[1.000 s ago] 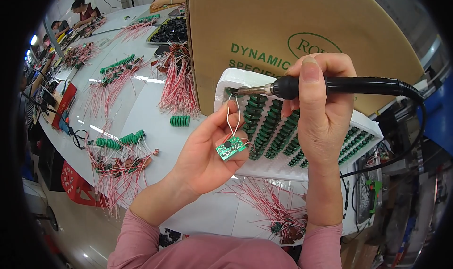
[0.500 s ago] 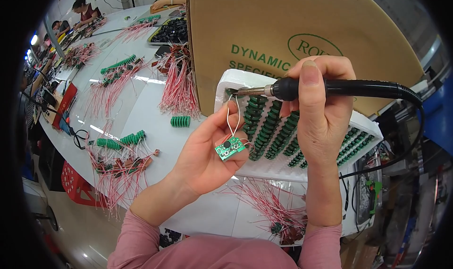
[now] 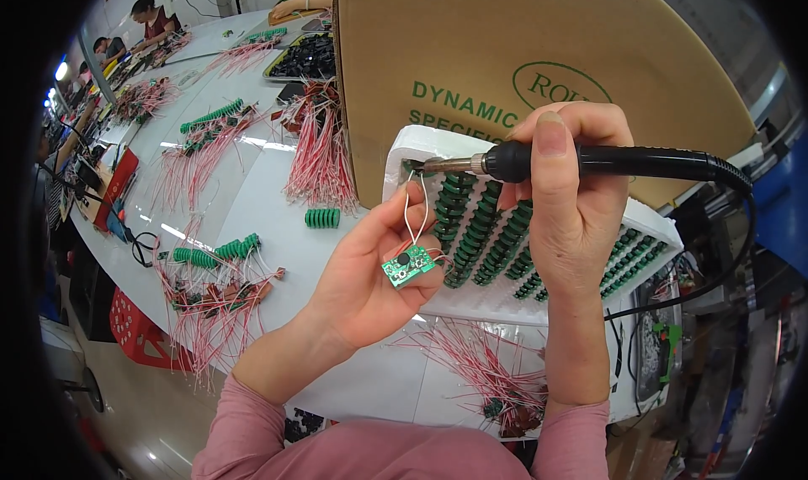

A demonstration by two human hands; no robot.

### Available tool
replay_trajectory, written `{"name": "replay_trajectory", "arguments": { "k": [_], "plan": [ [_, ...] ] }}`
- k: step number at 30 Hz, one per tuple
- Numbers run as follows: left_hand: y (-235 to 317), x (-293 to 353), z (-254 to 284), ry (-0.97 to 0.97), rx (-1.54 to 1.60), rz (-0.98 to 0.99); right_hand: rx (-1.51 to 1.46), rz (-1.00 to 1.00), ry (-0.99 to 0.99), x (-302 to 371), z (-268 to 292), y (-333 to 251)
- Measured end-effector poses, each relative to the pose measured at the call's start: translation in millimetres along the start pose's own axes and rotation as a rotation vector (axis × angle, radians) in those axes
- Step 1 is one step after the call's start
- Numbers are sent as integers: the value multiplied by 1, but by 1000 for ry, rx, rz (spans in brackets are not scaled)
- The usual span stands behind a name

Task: The person solders wires to small circuit boards using a soldering iron by hand. The person then switches to a soldering gun and solders wires to components held in a tray.

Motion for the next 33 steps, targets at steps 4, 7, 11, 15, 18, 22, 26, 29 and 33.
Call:
{"name": "replay_trajectory", "arguments": {
  "k": [4, 7, 11, 15, 18, 22, 26, 29, 33],
  "plan": [
    [0, -1, 1, -23, 13, 1, -4, -3, 2, 0, 0, 0],
    [1, -1, 1, -33, 15, 5, -9, -9, 8, 0, 0, 1],
    [0, 0, 0, 3, -2, -7, -13, -5, 19, 0, 2, 0],
    [0, 0, 0, -29, -4, -3, -21, -2, 19, -1, 2, 2],
    [1, -1, 1, -51, 10, 8, -14, 1, 10, 0, 0, 1],
    [0, -1, 1, -63, 19, 11, -16, 8, 11, 0, 0, 1],
    [0, -1, 1, -55, 19, 10, -17, 9, 8, 0, 1, 1],
    [-1, -1, 0, -57, 17, 13, -20, 0, 15, 1, 1, 1],
    [0, -1, 1, -36, -10, -8, -5, -9, 14, 0, 0, 1]
  ]
}}
Point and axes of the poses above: each hand's wrist, its own x-axis away from the middle knuckle, its own z-axis out of the back of the hand, y = z × x, the point moved 3 cm from there along -x, towards the middle knuckle, and after that the axes turned 10 degrees about x, right-handed, at the moved point
